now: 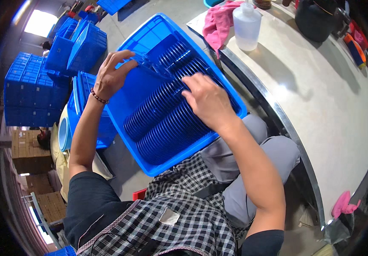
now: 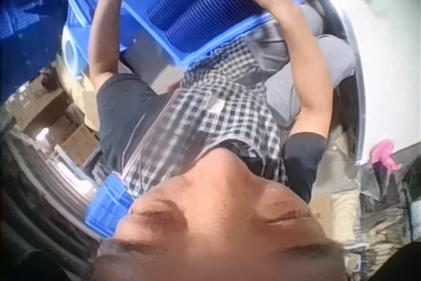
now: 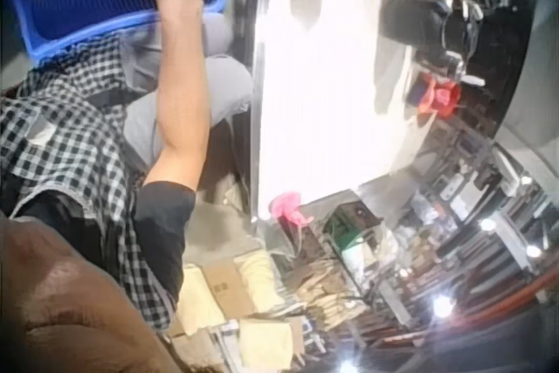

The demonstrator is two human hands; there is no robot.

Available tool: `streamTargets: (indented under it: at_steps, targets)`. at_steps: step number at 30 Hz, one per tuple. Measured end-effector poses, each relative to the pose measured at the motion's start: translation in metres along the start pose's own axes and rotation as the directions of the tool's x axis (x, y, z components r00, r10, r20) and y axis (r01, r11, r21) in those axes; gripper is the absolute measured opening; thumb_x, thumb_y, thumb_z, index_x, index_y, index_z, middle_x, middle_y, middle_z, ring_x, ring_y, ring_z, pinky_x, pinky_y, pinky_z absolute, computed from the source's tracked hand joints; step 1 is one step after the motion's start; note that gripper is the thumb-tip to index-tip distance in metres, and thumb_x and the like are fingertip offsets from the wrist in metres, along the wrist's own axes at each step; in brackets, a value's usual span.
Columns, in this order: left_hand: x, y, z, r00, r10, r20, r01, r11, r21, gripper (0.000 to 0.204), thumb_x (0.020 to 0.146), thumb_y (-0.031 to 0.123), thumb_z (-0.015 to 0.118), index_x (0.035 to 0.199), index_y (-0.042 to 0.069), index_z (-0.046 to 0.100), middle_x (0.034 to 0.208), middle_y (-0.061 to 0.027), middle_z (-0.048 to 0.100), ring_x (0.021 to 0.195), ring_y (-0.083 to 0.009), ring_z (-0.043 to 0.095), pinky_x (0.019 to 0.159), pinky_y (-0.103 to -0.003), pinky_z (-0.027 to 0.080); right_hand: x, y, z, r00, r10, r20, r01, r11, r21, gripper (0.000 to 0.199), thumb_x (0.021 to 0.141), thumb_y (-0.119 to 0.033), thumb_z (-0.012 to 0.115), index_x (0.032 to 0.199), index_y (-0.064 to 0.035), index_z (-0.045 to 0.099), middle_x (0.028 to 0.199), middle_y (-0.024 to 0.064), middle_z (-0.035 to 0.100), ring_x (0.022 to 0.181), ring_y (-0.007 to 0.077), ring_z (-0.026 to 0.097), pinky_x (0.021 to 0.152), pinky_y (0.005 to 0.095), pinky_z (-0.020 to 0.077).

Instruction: The person sits on the floor and stacks blue plastic lids from a table into a blue crate. They arrange the lids in neat rows within the crate and then move to a conveyor belt to pick up a stack of lids.

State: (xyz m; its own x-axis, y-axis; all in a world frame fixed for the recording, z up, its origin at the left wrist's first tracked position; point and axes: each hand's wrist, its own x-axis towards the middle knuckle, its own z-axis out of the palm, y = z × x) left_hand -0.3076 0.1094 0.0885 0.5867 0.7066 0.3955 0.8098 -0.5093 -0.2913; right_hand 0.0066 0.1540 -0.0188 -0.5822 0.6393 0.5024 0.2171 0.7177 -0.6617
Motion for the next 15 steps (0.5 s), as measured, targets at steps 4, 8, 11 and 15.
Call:
streamTargets:
  at_steps: [4, 8, 11, 15]
  targets:
    - [0.032, 0.022, -0.009, 0.993, 0.087, -0.085, -0.091, 0.995, -0.038, 0.03, 0.083, -0.002, 0.074, 0.109, 0.013, 0.074, 0.118, -0.0063, 0.068, 0.101, -0.0247, 0.068, 0.081, -0.034, 0.06, 0.021, 0.001, -0.003, 0.998, 0.015, -0.064, -0.008, 0.994, 0.11, 0.03, 0.093, -0.012, 0.075, 0.12, -0.002, 0.068, 0.108, 0.0171, 0.068, 0.102, 0.0366, 0.067, 0.088, 0.0442, 0.0547]
    - [0.067, 0.03, 0.015, 0.967, 0.153, -0.203, -0.174, 0.981, -0.087, 0.032, 0.083, -0.005, 0.072, 0.11, 0.012, 0.073, 0.112, -0.0051, 0.068, 0.096, -0.0233, 0.068, 0.079, -0.031, 0.059, 0.019, 0.009, -0.011, 0.994, -0.054, -0.098, 0.057, 0.998, 0.026, 0.015, 0.095, -0.007, 0.071, 0.109, -0.002, 0.071, 0.098, 0.0172, 0.069, 0.088, 0.038, 0.069, 0.079, 0.0428, 0.0562]
    - [0.082, 0.028, 0.023, 0.958, 0.168, -0.231, -0.189, 0.979, -0.072, 0.03, 0.084, -0.005, 0.072, 0.11, 0.011, 0.073, 0.11, -0.0064, 0.068, 0.098, -0.0242, 0.069, 0.081, -0.032, 0.06, 0.021, 0.011, -0.018, 0.987, 0.015, -0.16, -0.001, 0.996, 0.086, 0.016, 0.102, -0.011, 0.067, 0.114, -0.0018, 0.071, 0.099, 0.0183, 0.07, 0.085, 0.036, 0.07, 0.078, 0.0391, 0.0562]
    - [0.087, 0.022, 0.035, 0.963, 0.151, -0.222, -0.168, 0.984, -0.06, 0.034, 0.081, -0.002, 0.07, 0.113, 0.01, 0.069, 0.11, -0.0055, 0.065, 0.104, -0.0239, 0.068, 0.087, -0.035, 0.06, 0.023, 0.007, -0.033, 0.968, 0.162, -0.189, -0.114, 0.964, 0.241, 0.027, 0.1, -0.025, 0.074, 0.116, -0.0024, 0.073, 0.091, 0.0104, 0.07, 0.075, 0.0193, 0.065, 0.069, 0.0311, 0.0522]
